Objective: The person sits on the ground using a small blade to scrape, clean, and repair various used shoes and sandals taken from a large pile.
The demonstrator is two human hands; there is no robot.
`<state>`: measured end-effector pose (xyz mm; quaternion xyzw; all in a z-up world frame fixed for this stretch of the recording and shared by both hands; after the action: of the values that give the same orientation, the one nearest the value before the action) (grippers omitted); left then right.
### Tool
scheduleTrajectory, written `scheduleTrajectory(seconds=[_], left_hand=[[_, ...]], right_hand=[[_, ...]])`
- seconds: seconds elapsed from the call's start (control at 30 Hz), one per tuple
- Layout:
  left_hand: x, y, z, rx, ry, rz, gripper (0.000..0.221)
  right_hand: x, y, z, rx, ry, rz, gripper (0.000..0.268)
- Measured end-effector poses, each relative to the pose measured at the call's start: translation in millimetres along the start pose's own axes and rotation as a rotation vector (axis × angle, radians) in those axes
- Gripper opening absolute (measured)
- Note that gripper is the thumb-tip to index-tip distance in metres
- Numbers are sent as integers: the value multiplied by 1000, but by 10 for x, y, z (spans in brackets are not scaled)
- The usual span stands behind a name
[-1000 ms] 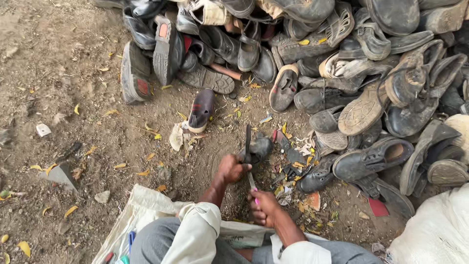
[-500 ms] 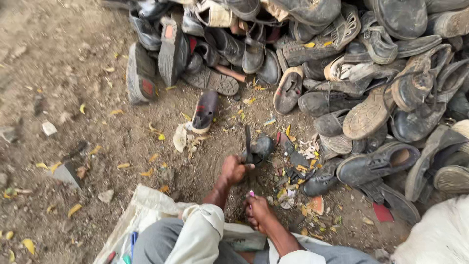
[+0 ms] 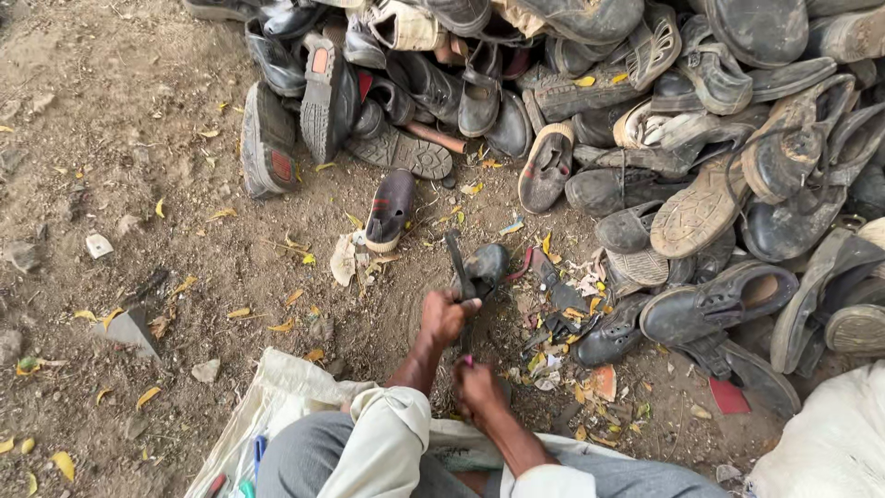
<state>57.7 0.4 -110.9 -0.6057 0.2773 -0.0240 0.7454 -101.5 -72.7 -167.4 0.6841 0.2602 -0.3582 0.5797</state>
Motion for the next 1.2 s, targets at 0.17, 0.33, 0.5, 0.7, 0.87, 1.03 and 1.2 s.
scheduleTrajectory(seconds=[0.17,0.33,0.5,0.7,0.87,1.03,1.2], left_hand=[[-142,-43,-29,-88,-64,87,17],[-38,-90,53,-8,-30,117,15],[97,162,-8,-265,-22,-71,13],[76,13,45,-414,-36,-39,12],[-232,-412,97,-53,82,-15,20],[-743,-1031,-30,1152,388,-212,29],[-971,-1126,118,1562,583,-183,26]], right_hand=[[-65,22,-128,-154,-106,213,31],[-318,-16,-143,-9,-3,14,31],[-311,101,-238,53,-19,53,28],[-240,-97,-257,34,-8,55,27],[-344,-74,-19,102,49,-58,26],[-534,102,115,58,70,-65,26],[-621,224,57,-2,-5,142,20]])
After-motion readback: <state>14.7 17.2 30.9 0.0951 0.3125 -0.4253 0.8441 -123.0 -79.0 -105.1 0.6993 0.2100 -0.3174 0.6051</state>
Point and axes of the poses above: each hand's wrist, its own x-axis towards the middle knuckle, its own z-axis out of the back of the hand, y = z × x, the point moved 2 cm from there along x, towards the middle knuckle, and after that the axes turned 7 degrees about y, right-handed, at the moved point
